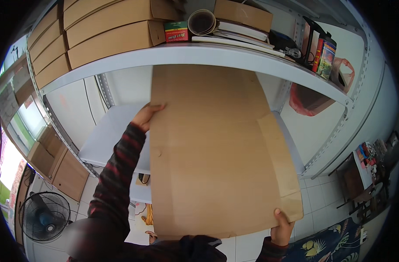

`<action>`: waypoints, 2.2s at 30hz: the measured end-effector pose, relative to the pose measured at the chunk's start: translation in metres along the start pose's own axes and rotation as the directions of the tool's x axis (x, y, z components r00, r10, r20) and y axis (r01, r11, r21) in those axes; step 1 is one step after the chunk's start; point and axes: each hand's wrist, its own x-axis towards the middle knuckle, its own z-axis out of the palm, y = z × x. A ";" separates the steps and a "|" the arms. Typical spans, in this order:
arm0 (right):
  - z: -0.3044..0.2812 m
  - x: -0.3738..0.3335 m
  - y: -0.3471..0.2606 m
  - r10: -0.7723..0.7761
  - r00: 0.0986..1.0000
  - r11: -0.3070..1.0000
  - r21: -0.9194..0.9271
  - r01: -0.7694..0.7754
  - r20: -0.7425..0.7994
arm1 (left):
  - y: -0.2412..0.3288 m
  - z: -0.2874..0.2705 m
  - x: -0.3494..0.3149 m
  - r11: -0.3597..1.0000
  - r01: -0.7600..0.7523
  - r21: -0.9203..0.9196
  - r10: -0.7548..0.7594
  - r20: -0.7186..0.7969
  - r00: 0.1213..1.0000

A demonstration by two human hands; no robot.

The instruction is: The person assembles flat cardboard boxes by hand, folding the flaps and tucking the tabs into slots to form the box structure. After completing a box, the person places it on a nearby shelf and picks up a new flat sheet to repeat the process.

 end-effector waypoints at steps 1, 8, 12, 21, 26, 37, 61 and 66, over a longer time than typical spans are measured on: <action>0.000 0.002 -0.003 0.027 0.999 1.000 0.011 -0.026 -0.024 | -0.004 0.007 0.017 0.999 -0.005 0.042 0.006 -0.027 1.000; -0.020 0.031 0.029 -0.169 0.985 0.891 -0.430 0.145 -0.020 | -0.070 -0.010 0.096 0.865 -0.012 0.502 0.115 -0.174 0.978; -0.044 0.038 0.015 -0.271 0.955 0.717 -0.638 0.282 0.119 | -0.092 -0.042 0.064 0.593 -0.024 0.805 0.266 -0.168 0.949; -0.095 0.045 -0.001 0.202 0.956 0.971 -0.167 -0.168 0.211 | -0.071 0.003 -0.208 0.720 0.339 0.606 -0.459 0.050 0.887; -0.097 0.103 0.014 0.354 0.874 0.927 -0.248 -0.281 0.332 | -0.144 0.055 -0.220 0.886 0.397 -0.241 -0.369 0.156 0.916; 0.004 0.035 0.033 0.308 0.891 0.897 -0.414 -0.155 0.332 | -0.101 0.014 -0.238 0.938 0.335 0.085 -0.332 -0.047 0.942; 0.277 -0.118 0.148 0.342 0.814 0.919 -0.349 -0.184 0.470 | 0.076 -0.234 -0.376 0.948 0.268 0.173 -0.210 -0.297 0.932; 0.283 -0.113 0.146 0.290 0.822 0.922 -0.373 -0.103 0.491 | 0.069 -0.240 -0.371 0.954 0.266 0.139 -0.212 -0.315 0.925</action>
